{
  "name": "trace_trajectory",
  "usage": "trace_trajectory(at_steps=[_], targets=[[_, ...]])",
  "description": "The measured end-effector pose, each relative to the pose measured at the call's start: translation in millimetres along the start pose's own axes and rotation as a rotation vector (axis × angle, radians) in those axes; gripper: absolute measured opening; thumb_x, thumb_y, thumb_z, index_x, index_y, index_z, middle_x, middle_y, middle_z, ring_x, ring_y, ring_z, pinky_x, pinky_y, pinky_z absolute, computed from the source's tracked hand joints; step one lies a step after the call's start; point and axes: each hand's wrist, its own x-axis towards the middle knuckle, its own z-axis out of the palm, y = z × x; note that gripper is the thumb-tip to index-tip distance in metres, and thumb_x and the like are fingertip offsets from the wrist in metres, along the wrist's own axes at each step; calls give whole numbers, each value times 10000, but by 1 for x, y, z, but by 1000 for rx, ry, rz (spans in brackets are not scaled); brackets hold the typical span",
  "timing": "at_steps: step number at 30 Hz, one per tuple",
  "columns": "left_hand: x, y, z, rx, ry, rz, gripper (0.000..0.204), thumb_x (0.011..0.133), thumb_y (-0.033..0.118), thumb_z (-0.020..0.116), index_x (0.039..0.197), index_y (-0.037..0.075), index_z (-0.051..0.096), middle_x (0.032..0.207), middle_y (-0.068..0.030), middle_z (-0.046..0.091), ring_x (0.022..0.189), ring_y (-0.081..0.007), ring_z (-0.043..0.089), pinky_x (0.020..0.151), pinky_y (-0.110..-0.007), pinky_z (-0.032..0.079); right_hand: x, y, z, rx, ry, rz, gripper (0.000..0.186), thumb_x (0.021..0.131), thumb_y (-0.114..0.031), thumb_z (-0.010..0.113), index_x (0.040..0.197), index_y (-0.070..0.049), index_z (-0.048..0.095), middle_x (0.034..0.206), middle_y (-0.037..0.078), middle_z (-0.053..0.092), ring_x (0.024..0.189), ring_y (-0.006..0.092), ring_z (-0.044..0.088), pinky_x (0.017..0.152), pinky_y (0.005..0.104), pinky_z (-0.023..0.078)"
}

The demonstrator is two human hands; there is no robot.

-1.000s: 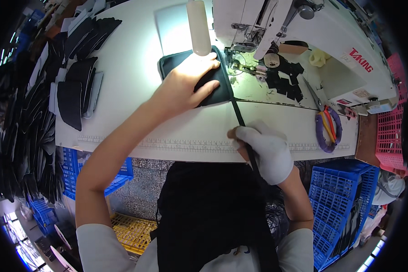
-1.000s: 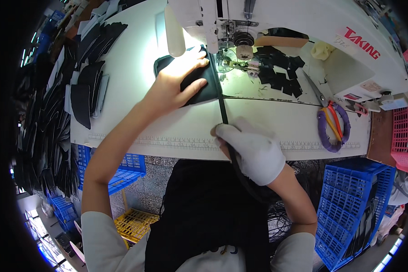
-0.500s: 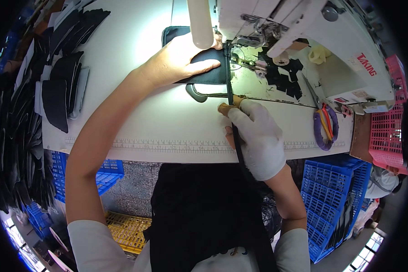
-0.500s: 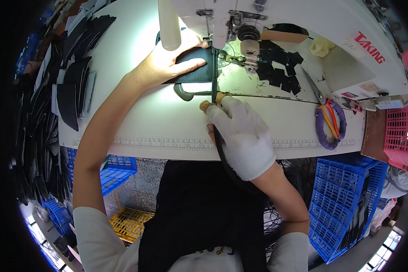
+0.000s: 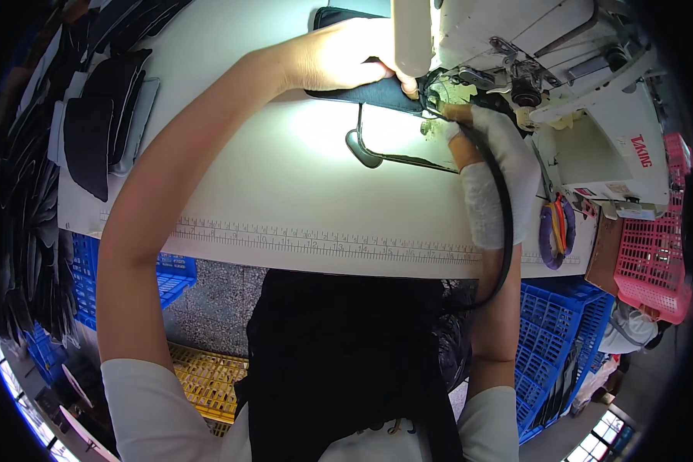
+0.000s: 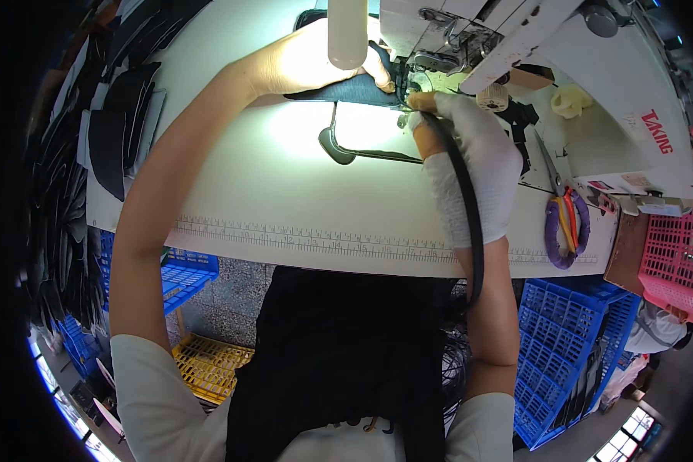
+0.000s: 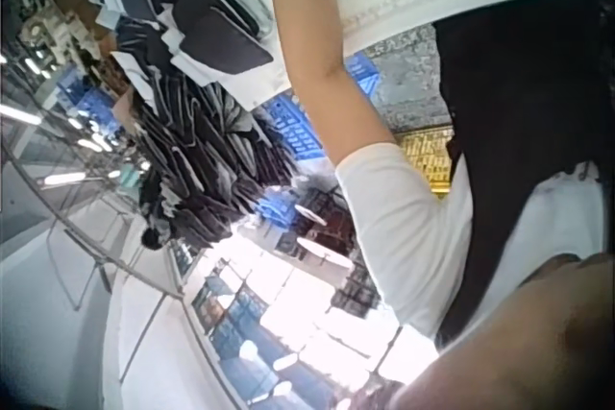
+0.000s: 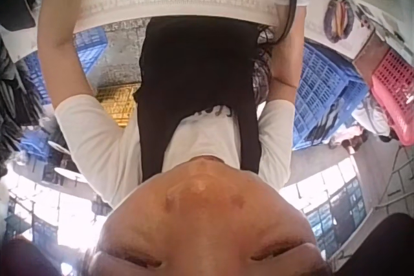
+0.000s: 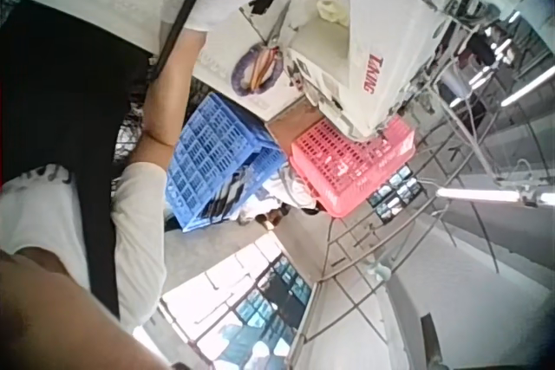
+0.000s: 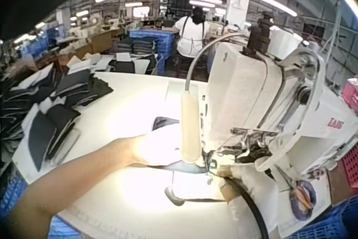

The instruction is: Sewing together leather components using an industrial sewing machine and trimming threads with scissors.

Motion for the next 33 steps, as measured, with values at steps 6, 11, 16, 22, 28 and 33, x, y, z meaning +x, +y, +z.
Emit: trace_trajectory(at_steps=[6, 11, 16, 22, 28, 33], targets=[[15, -4, -9, 10, -212, -19, 280, 925, 155, 581, 1163, 132, 728, 1230, -54, 673, 1016, -231, 629, 978, -339, 493, 9, -11, -1, 79, -34, 272, 215, 854, -39, 714, 1063, -20, 757, 854, 39, 733, 679, 76, 582, 618, 203, 448], [25, -11, -7, 61, -287, -34, 291, 937, 158, 564, 1192, 117, 699, 1250, -67, 659, 1032, -232, 623, 987, -339, 493, 6, -9, 6, 129, 33, 255, 239, 851, -33, 710, 1085, -27, 758, 841, 34, 732, 683, 76, 589, 624, 198, 449], [28, -16, -6, 82, -306, -43, 305, 949, 161, 548, 1222, 101, 670, 1269, -81, 645, 1048, -233, 616, 997, -339, 493, 4, -6, 9, 175, 56, 278, 245, 842, -30, 714, 1082, -29, 761, 859, 35, 736, 664, 84, 589, 626, 197, 459], [27, -20, -6, 110, -289, -42, 324, 963, 164, 528, 1257, 82, 636, 1292, -97, 628, 1068, -234, 609, 1008, -339, 494, 7, -8, 11, 289, 63, 342, 245, 831, -11, 713, 1071, -21, 762, 879, 40, 740, 654, 91, 595, 625, 202, 493], [17, -13, 1, 146, -97, 54, 323, 897, 114, 550, 1157, 165, 735, 1211, -39, 677, 1007, -220, 624, 967, -324, 493, 12, -8, 13, 289, 113, 377, 248, 831, 9, 703, 1073, -11, 755, 893, 50, 740, 661, 92, 607, 605, 205, 519], [-8, 11, 3, 350, 61, 183, 372, 844, 71, 567, 1087, 224, 803, 1140, -16, 715, 918, -218, 644, 865, -300, 515, 11, -10, 17, 295, 78, 281, 248, 838, 8, 704, 1082, -2, 747, 898, 57, 741, 664, 90, 617, 584, 198, 517]])
